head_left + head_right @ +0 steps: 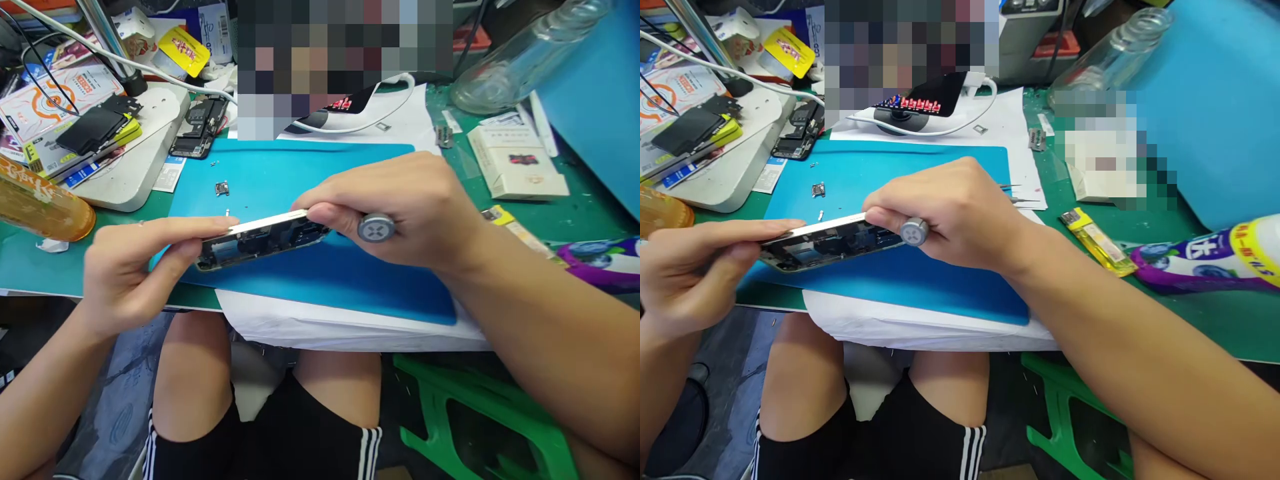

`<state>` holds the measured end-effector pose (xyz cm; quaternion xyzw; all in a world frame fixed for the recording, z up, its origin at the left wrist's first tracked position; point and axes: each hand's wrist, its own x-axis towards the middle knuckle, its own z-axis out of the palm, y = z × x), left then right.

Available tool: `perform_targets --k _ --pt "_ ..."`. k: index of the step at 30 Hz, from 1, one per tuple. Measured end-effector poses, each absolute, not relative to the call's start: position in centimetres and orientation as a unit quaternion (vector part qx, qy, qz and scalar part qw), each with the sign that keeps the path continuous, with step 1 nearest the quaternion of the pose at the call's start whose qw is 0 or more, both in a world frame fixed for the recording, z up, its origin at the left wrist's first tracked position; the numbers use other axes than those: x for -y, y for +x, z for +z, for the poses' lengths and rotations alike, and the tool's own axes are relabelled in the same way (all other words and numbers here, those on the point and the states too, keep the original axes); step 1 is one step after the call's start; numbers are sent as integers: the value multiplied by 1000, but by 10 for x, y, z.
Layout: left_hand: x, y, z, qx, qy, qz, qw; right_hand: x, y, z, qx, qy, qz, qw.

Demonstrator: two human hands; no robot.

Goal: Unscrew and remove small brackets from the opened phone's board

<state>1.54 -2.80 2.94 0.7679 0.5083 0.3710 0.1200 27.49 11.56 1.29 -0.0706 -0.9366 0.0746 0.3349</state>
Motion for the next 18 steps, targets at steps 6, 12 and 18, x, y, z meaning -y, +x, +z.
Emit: perform_targets --k 6,12,18 --pt "34 8 25 -507 775 331 180 -114 275 12 931 -70 61 353" --pt "39 2 21 -536 793 242 156 -114 276 14 934 -69 68 344" --pt "38 4 19 -502 813 280 88 -113 277 15 929 -70 110 346"
